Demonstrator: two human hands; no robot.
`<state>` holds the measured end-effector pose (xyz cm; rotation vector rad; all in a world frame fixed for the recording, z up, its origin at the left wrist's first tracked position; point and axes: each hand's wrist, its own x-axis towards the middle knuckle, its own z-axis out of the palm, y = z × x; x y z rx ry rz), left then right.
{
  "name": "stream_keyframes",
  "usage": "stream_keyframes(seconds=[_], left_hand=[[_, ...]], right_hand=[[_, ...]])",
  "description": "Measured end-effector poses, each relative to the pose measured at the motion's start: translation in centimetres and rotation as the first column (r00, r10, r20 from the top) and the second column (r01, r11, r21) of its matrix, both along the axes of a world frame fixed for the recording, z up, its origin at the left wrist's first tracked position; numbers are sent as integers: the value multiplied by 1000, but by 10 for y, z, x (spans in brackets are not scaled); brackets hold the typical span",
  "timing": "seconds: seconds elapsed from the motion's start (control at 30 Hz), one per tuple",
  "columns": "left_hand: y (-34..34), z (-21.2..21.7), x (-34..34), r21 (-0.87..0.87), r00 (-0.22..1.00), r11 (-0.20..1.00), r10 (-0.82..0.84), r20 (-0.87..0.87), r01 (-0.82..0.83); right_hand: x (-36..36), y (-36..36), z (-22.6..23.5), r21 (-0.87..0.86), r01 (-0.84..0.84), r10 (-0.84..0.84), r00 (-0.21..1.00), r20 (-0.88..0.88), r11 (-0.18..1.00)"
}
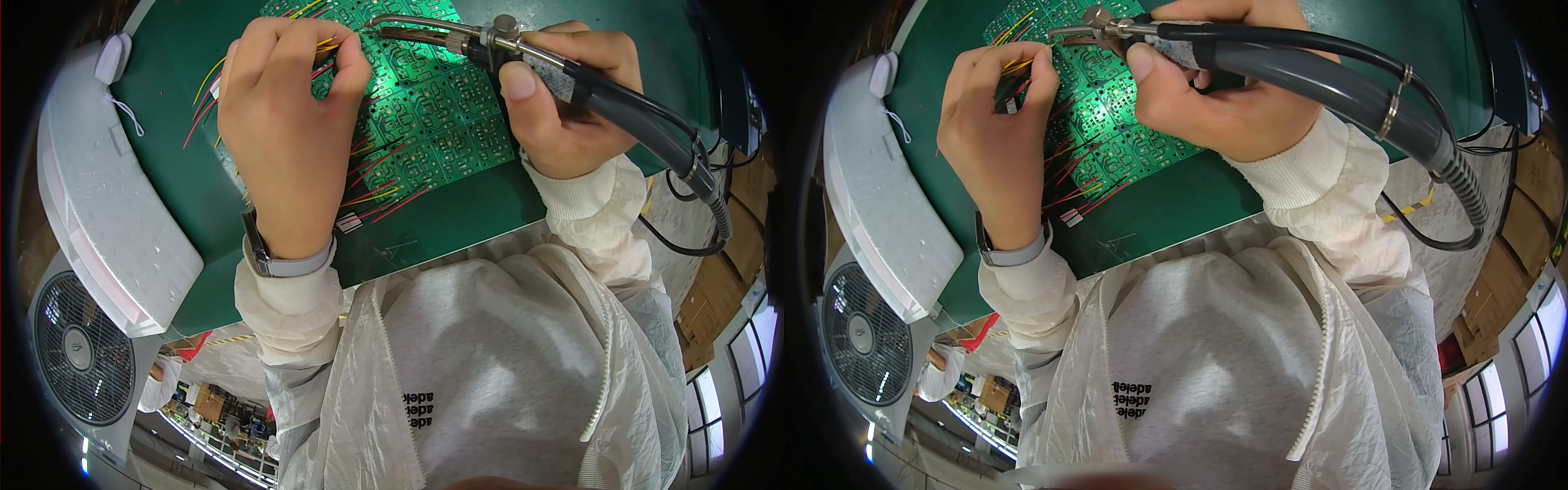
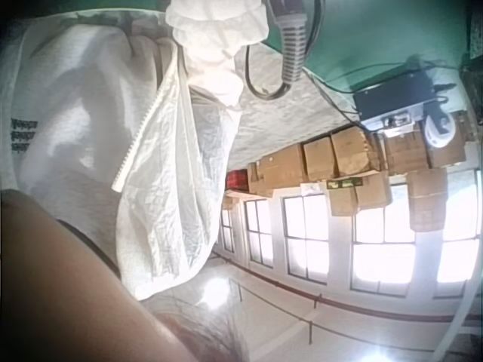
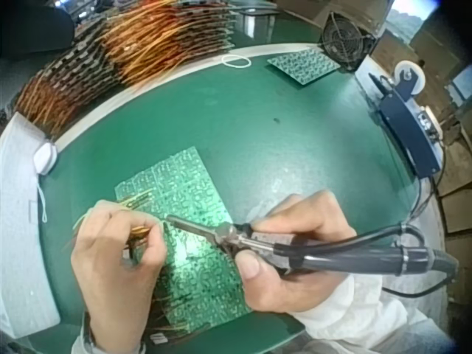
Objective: The person solders wires to a circuit board using a soldering iron, retrieving additional wires from a tray by hand.
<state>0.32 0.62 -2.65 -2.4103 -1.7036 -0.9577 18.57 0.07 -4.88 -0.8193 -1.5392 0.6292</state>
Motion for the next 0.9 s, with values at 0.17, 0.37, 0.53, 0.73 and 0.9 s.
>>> stream_keyframes(seconds=[0.17,0.37,0.53,0.73,0.9], left_hand=[[-1,0,1,-5,1000,1000,-1,-3,1],[-1,2,0,20,993,999,-28,-117,31],[1,1,-2,-22,994,995,-97,-49,96],[1,5,-6,-52,986,987,-155,-61,152],[-5,16,-8,-170,992,980,-117,-45,108]], right_hand=[[2,0,-1,5,15,-15,1000,-19,1000],[2,0,-1,-17,12,-14,996,-84,1000],[1,1,1,-13,20,-21,994,-103,1000],[1,2,2,-5,36,-36,995,-92,999],[3,2,3,-2,39,-39,996,-80,999]])
